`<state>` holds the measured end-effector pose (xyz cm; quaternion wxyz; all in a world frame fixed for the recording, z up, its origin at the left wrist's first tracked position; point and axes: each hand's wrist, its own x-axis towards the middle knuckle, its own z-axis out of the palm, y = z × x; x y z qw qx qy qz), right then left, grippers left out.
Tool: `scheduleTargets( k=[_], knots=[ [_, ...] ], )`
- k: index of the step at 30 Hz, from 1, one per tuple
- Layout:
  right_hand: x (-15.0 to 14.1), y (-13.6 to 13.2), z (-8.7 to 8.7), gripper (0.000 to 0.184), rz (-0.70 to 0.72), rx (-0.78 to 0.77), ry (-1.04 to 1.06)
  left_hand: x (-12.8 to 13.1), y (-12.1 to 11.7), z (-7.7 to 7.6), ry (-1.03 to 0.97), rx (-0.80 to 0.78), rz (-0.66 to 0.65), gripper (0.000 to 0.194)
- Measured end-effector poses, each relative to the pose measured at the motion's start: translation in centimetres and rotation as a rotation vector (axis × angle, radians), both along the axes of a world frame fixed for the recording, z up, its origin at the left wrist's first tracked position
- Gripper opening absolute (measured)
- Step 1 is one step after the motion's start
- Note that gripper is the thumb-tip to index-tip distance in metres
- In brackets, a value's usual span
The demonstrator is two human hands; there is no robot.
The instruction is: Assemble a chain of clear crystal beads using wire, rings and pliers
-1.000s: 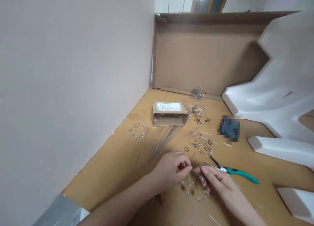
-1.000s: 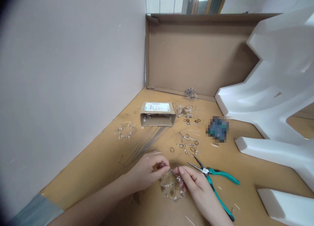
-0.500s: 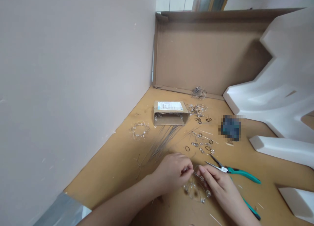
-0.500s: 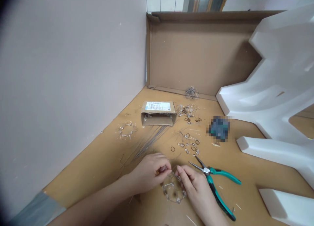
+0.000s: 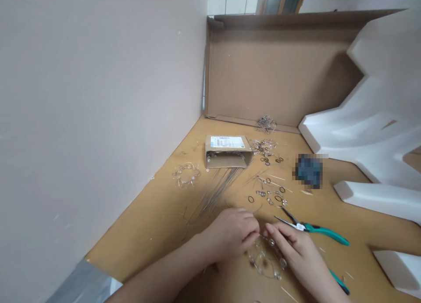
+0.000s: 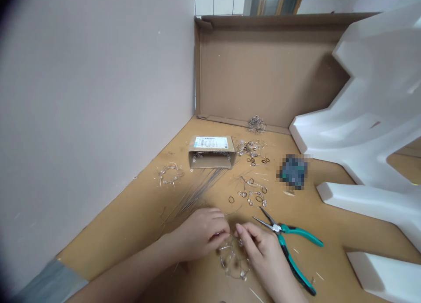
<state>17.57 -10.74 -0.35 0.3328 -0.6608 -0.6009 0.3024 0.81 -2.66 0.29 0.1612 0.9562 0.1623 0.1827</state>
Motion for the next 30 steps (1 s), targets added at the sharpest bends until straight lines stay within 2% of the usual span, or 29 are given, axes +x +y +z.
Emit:
scheduleTargets(
  k=[4, 9, 16, 22, 26, 28, 30],
  knots=[
    [0.1, 0.0, -0.9, 0.033, 0.012, -0.074, 0.111, 0.0, -0.1, 0.3, 0.036, 0.076, -0.025, 0.021],
    [0.3, -0.2, -2.3, 0.013, 0.060, -0.142, 0.296, -0.1, 0.0, 0.4, 0.047, 0.029, -0.057, 0.017],
    [0.3, -0.4, -1.7, 0.010, 0.123, -0.154, 0.300, -0.5, 0.2, 0.6, 0.059, 0.056, -0.089, 0.017],
    [0.5, -0.2, -1.9, 0.011, 0.172, -0.212, 0.241, -0.4, 0.1, -0.1, 0.085, 0.203, -0.183, 0.020],
    [0.7, -0.3, -1.5, 0.015, 0.211, -0.276, 0.279, -0.3, 0.1, -0.6, 0.056, 0.277, -0.231, 0.025],
    [0.6, -0.4, -0.8, 0.015, 0.207, -0.298, 0.329, -0.3, 0.2, -0.2, 0.031, 0.217, -0.234, 0.025],
    [0.6, -0.5, 0.2, 0.014, 0.195, -0.309, 0.383, -0.4, 0.1, 0.4, -0.012, 0.056, -0.201, 0.022]
  ],
)
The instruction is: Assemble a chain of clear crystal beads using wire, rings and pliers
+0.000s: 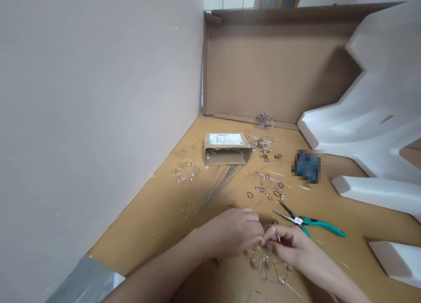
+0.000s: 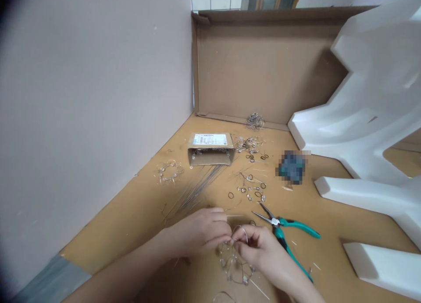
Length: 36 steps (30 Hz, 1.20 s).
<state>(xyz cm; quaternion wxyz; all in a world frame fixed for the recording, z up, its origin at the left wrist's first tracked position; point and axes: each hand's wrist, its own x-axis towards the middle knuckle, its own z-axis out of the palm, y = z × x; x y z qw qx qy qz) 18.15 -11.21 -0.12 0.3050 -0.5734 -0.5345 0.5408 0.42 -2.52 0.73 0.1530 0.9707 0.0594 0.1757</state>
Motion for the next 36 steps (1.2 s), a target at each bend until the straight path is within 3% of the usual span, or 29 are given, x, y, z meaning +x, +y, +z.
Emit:
scheduleTargets(
  k=[4, 8, 12, 19, 27, 36],
  knots=[
    [-0.1, 0.0, 1.5, 0.012, -0.033, -0.065, 0.095, 0.1, -0.3, 0.8, -0.144, -0.429, 0.143, 0.014],
    [-0.3, 0.0, 1.1, 0.015, -0.063, -0.014, 0.105, 0.5, -0.7, 0.2, -0.239, -0.899, 0.337, 0.013],
    [-0.5, 0.0, 0.2, 0.021, -0.067, 0.072, 0.089, 1.0, -0.9, -0.3, -0.332, -1.140, 0.369, 0.017],
    [-1.0, 0.1, -0.1, 0.029, -0.079, 0.092, 0.039, 1.3, -1.2, -0.5, -0.458, -1.128, 0.390, 0.019],
    [-1.1, 0.0, -0.9, 0.027, -0.325, 0.209, -0.008, 1.2, -0.6, -0.7, -0.524, -1.085, 0.457, 0.020],
    [-1.8, -0.3, 1.1, 0.025, -0.390, 0.322, -0.220, 1.0, -1.1, -0.7, -0.474, -1.001, 0.392, 0.016]
  ],
)
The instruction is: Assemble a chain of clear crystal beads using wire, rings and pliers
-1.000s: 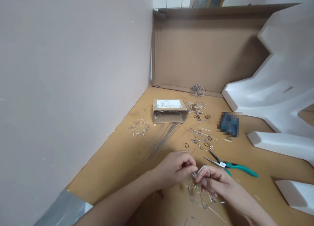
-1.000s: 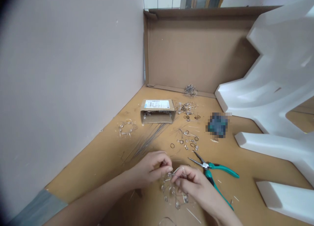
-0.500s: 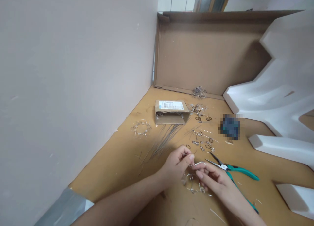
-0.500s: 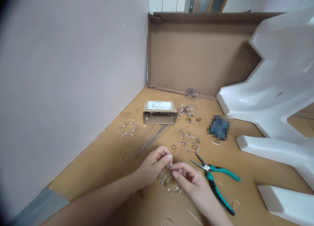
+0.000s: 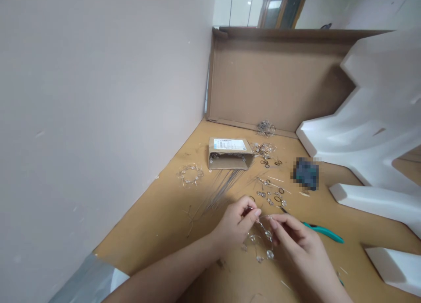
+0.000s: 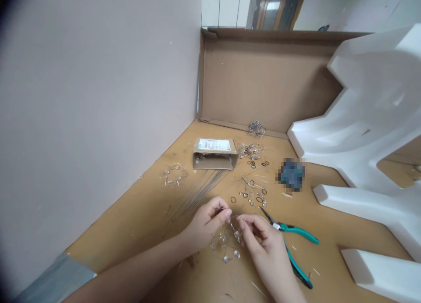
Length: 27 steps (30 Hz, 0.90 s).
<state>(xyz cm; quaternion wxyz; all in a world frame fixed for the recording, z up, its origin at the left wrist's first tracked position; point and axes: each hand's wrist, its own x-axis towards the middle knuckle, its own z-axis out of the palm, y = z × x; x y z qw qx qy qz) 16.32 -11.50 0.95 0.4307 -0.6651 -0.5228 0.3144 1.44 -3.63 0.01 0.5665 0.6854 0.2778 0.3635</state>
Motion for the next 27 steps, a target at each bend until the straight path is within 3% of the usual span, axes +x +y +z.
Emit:
scheduleTargets(
  k=[6, 10, 14, 16, 19, 27],
  knots=[
    [0.2, 0.0, 0.3, 0.026, 0.007, 0.051, -0.202, -0.1, -0.4, 0.3, -0.002, 0.113, 0.079, 0.017],
    [3.1, -1.3, 0.3, 0.033, -0.007, -0.047, -0.412, -0.4, -0.4, 0.6, 0.000, 0.100, 0.100, 0.018],
    [8.4, -3.7, -2.0, 0.048, 0.005, -0.065, -0.904, -0.7, -0.3, 0.9, 0.020, 0.130, 0.114, 0.018],
    [10.5, -4.8, -3.5, 0.059, 0.076, -0.123, -1.047, -0.7, -0.2, 1.0, 0.019, 0.144, 0.111, 0.017],
    [12.1, -5.1, -4.7, 0.062, 0.062, -0.142, -1.213, -0.8, 0.1, 1.1, 0.000, 0.117, 0.079, 0.015],
    [12.3, -2.9, -3.6, 0.065, 0.141, -0.231, -1.322, -0.9, 0.8, 1.0, -0.079, -0.053, -0.037, 0.017]
  ],
)
